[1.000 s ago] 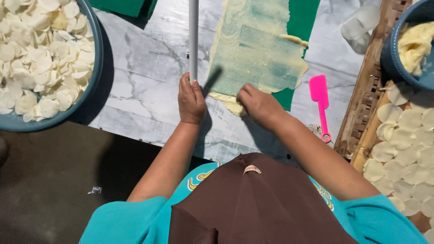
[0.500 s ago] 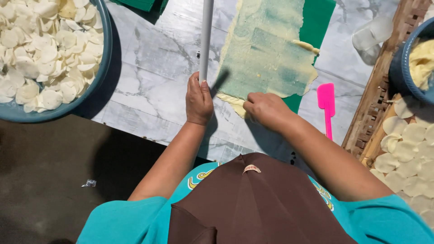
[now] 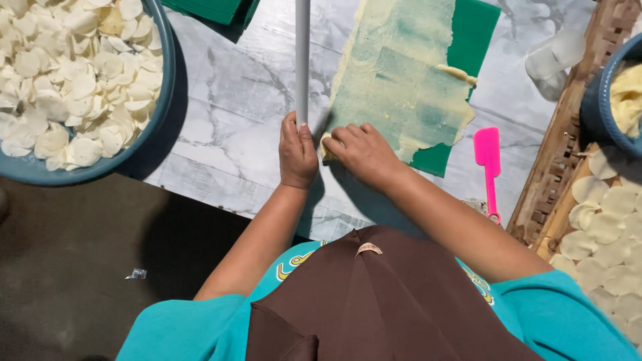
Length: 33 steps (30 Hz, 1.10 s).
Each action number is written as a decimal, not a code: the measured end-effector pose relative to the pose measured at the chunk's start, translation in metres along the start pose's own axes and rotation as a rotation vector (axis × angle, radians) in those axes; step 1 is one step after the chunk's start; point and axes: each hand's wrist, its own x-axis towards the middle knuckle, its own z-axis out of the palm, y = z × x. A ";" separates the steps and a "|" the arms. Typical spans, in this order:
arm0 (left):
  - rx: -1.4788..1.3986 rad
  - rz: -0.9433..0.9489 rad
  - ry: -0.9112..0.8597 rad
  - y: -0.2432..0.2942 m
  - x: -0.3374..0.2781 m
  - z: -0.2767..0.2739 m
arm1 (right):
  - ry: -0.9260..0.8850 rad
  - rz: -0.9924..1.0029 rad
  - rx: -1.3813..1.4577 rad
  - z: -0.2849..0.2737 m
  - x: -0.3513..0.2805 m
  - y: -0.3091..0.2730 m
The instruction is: Rolling out a two-colored dough on a mat and cutting small circular shapes using a round mold.
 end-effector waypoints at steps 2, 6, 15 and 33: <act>-0.002 0.004 -0.009 -0.001 0.000 -0.002 | 0.077 0.039 0.034 0.004 0.002 -0.004; -0.004 0.013 -0.013 -0.002 0.000 -0.004 | 0.202 0.615 0.985 0.023 -0.014 0.007; 0.029 0.029 -0.044 0.007 0.003 -0.005 | 0.361 0.897 1.128 -0.059 -0.115 0.079; 0.536 0.488 -0.348 0.031 0.051 0.024 | 0.110 1.017 -0.156 -0.064 -0.184 0.060</act>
